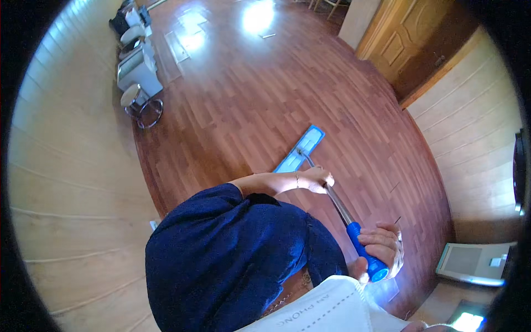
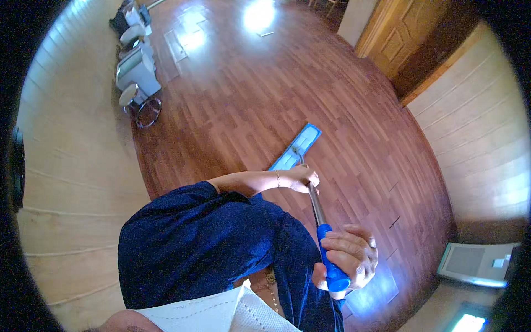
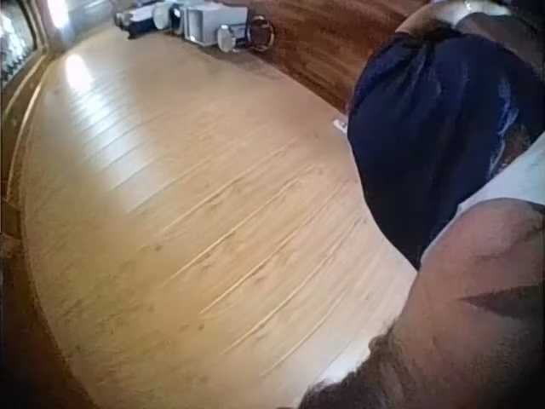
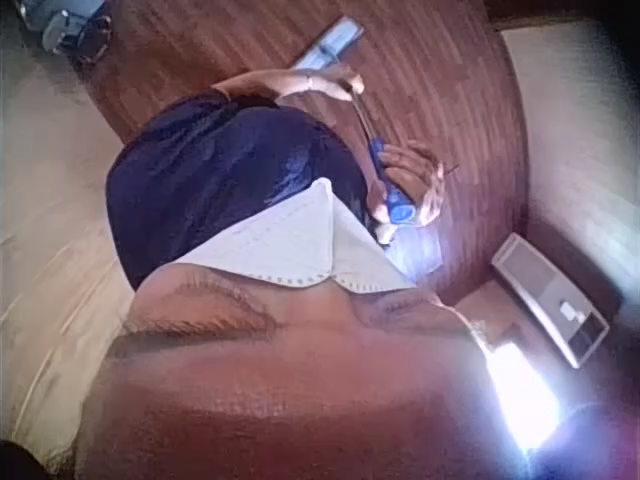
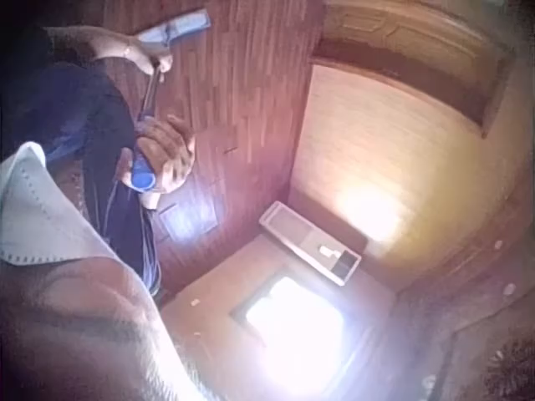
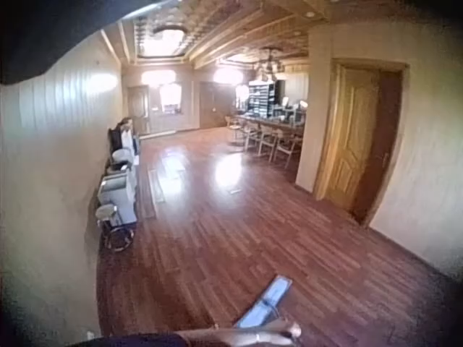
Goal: Mopping a large wooden floor area using a flat microfiber mop.
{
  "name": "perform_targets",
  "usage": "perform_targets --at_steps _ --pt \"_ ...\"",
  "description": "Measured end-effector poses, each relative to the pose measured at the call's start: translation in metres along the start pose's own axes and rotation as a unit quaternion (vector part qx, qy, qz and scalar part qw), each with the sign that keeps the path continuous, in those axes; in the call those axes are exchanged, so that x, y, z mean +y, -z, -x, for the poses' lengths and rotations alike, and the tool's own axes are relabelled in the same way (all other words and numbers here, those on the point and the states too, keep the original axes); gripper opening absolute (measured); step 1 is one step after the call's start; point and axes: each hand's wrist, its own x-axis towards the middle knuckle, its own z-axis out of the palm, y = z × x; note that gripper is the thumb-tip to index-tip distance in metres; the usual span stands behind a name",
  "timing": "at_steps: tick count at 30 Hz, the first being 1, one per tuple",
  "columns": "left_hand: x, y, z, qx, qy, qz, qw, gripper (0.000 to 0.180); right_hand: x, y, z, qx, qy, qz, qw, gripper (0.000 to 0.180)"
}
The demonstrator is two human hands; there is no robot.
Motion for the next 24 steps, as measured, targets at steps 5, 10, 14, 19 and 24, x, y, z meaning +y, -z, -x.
perform_targets --at_steps 5,10,14,19,24 --pt "0.005 0.005 0.027 0.01 0.105 -0.023 0.994 0.035 -0.001 -0.001 -0.007 -0.055 0.029 -0.045 0.997 0.027" --pt "0.007 0.025 0.072 0.114 0.197 -0.083 0.97 0.037 0.016 -0.02 -0.012 -0.049 0.058 -0.155 0.985 0.031" --pt "0.009 0.037 0.118 0.186 0.254 -0.084 0.945 0.035 0.028 -0.035 -0.031 -0.085 0.067 -0.229 0.967 0.033" --pt "0.018 0.04 0.172 0.257 0.341 -0.104 0.898 0.028 0.043 -0.055 -0.045 -0.135 0.07 -0.333 0.931 0.034" --pt "0.034 0.038 0.236 0.277 0.416 -0.169 0.85 0.027 0.058 -0.088 -0.047 -0.251 0.053 -0.483 0.837 0.029"
